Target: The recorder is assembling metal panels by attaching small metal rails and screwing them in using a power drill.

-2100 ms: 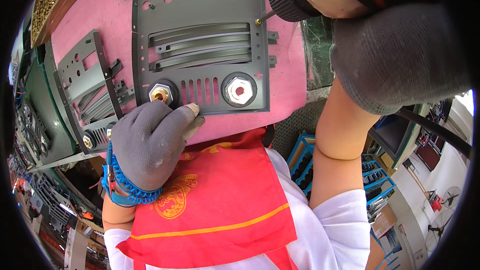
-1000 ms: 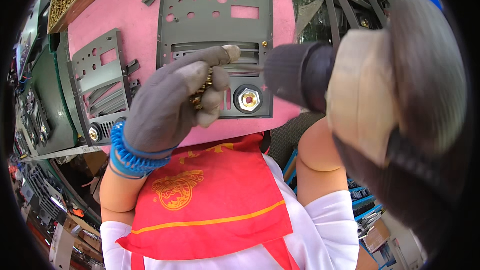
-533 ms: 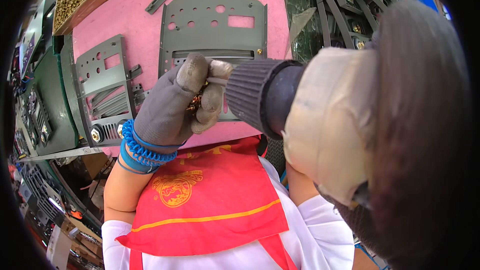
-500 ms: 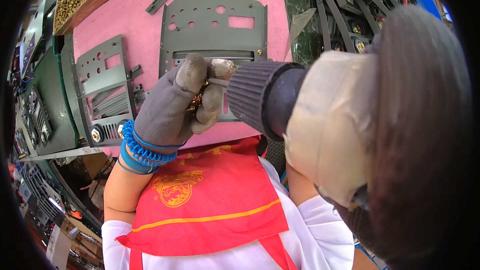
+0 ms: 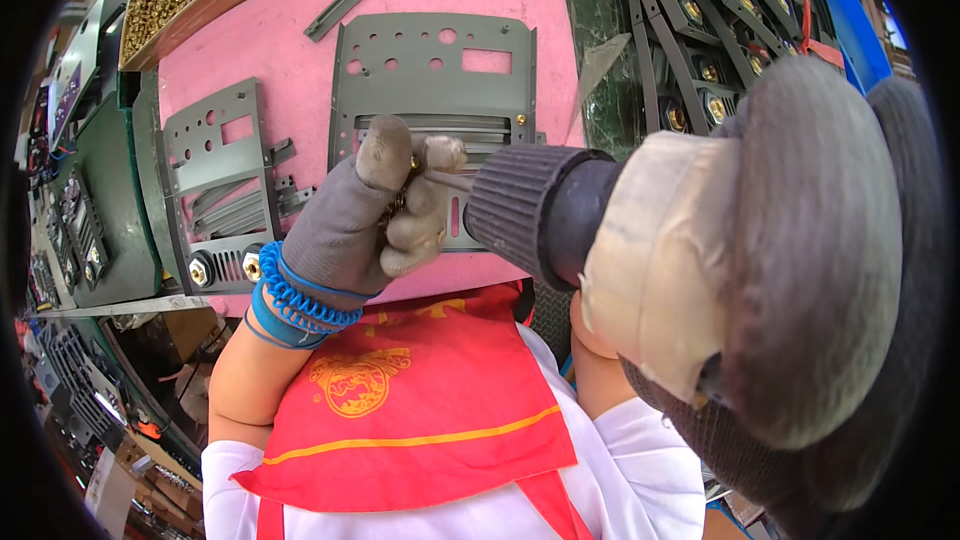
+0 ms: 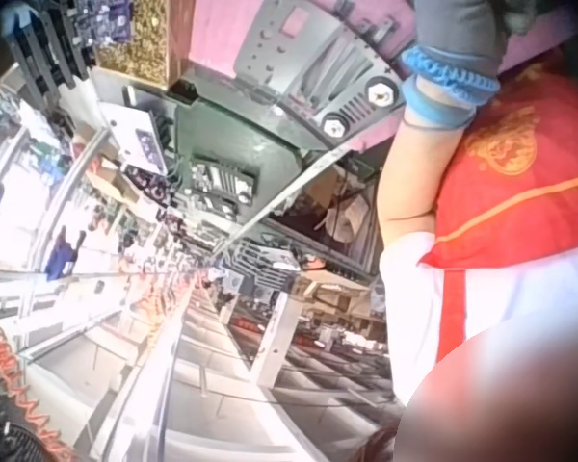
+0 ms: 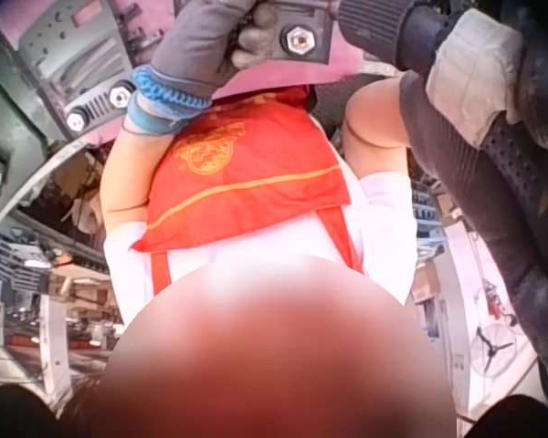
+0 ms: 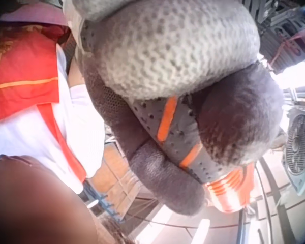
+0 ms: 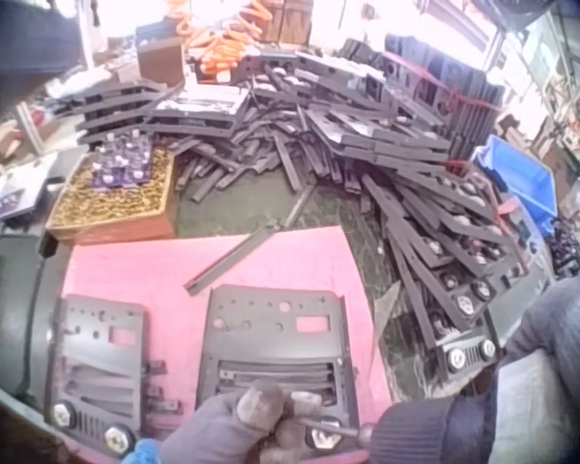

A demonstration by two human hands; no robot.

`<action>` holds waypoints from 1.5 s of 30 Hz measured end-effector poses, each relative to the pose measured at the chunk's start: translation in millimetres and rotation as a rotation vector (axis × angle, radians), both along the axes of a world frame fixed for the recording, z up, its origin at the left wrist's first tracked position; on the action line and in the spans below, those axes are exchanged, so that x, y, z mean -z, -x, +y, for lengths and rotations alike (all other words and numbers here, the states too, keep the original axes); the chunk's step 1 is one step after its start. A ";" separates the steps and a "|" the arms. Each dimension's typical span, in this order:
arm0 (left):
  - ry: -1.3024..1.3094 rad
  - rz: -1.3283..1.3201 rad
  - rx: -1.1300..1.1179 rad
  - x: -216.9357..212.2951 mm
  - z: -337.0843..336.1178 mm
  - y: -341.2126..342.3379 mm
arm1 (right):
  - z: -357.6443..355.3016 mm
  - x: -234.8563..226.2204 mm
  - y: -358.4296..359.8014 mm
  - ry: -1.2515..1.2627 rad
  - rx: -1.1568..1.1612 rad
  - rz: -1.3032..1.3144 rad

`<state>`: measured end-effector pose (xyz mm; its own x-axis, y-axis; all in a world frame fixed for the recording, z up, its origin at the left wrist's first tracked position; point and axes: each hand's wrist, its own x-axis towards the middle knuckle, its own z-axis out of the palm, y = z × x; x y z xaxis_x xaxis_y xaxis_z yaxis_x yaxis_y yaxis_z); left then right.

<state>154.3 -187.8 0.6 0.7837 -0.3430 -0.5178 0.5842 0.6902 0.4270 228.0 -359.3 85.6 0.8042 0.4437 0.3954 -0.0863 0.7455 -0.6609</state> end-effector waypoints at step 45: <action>-1.737 -1.034 0.464 15.7 -7.1 54.8 | -107.4 43.5 -36.8 0.116 0.124 0.065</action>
